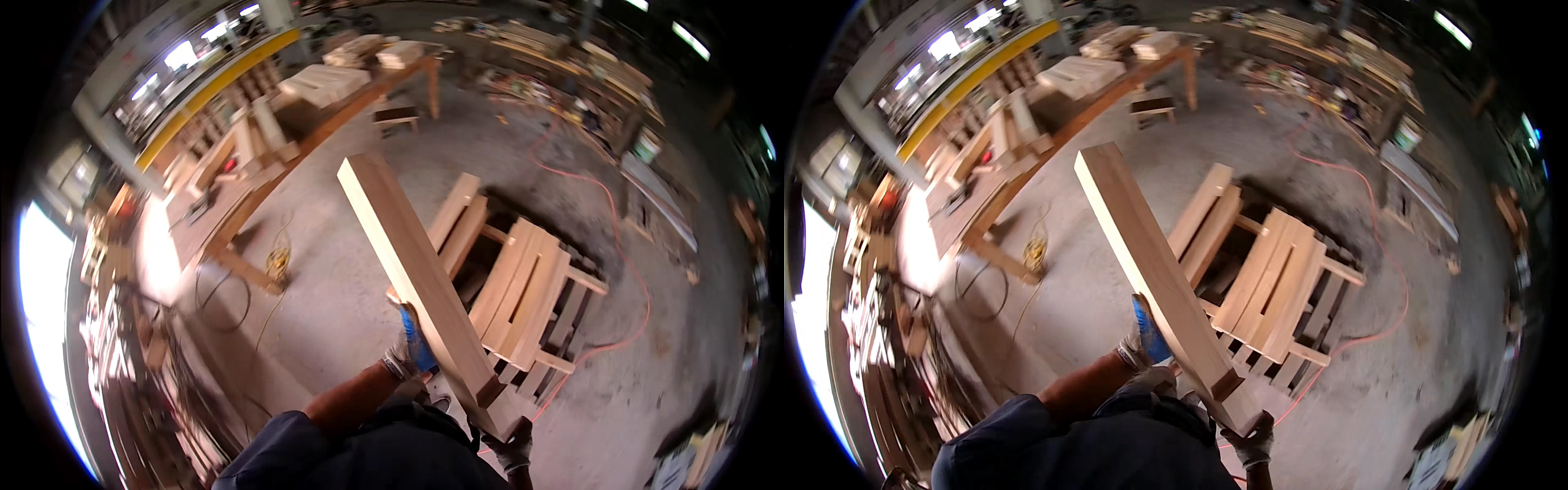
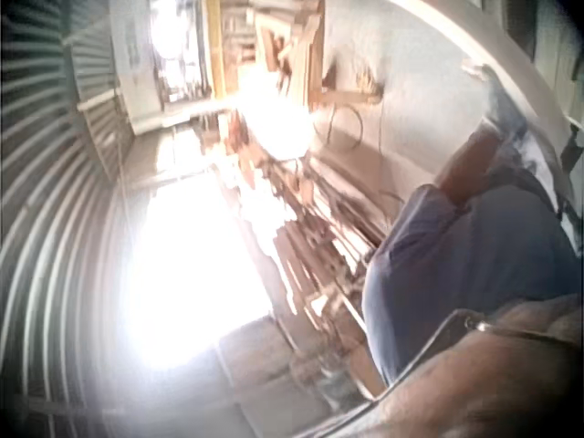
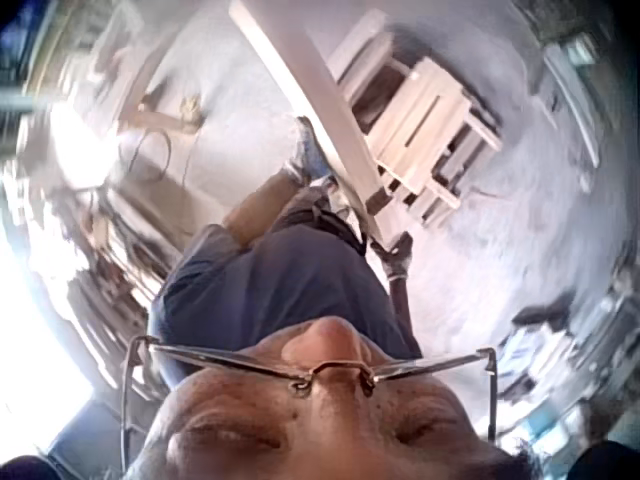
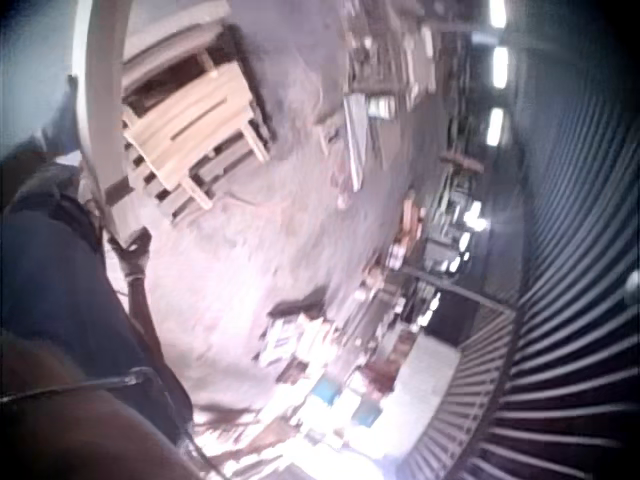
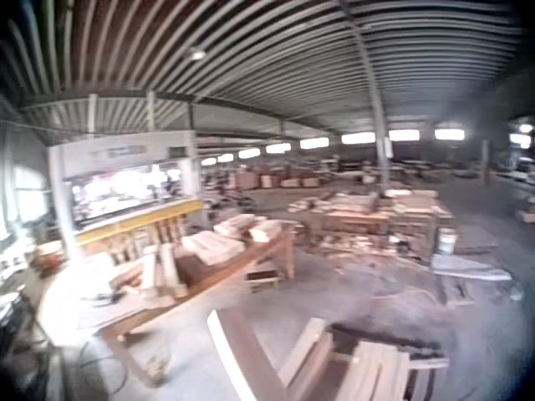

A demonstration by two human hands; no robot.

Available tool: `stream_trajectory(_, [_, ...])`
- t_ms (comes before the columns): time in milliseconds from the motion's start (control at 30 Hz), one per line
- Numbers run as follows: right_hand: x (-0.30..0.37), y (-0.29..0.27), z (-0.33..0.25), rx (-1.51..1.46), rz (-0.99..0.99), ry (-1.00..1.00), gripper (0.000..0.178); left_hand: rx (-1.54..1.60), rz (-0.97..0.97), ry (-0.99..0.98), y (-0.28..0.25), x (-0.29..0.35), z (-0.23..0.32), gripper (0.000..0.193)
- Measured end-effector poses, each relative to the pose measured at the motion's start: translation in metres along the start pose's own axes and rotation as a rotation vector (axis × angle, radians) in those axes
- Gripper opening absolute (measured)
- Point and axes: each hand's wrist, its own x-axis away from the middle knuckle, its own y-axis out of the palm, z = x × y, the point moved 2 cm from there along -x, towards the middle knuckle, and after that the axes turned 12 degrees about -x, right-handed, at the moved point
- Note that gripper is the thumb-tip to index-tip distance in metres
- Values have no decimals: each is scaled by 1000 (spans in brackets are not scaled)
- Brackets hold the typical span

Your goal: The person moves wooden planks from a workbench to a pallet on the floor, then uses a hammer to tap and align planks on a large curved wooden structure clamped to a workbench.

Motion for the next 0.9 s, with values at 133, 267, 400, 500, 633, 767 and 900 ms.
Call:
stream_trajectory(133, [-2,9,8,-112,-85,-91,111,225,-90,201,-18,72,10,111])
stream_trajectory(267, [-17,20,-30,11,-195,-266,103,219,108,340,-40,115,19,109])
stream_trajectory(400, [-24,47,-49,71,-241,-211,98,297,119,365,-76,142,35,109])
stream_trajectory(500, [-34,76,-63,157,-210,-236,99,340,95,409,-97,157,60,103])
stream_trajectory(633, [-52,121,-86,225,-146,-312,94,353,58,556,-132,160,102,69])
stream_trajectory(767, [-70,187,-125,252,-61,-417,107,341,101,578,-203,169,148,58])
stream_trajectory(900, [-81,254,-172,354,-37,-561,103,314,117,585,-273,177,195,66])
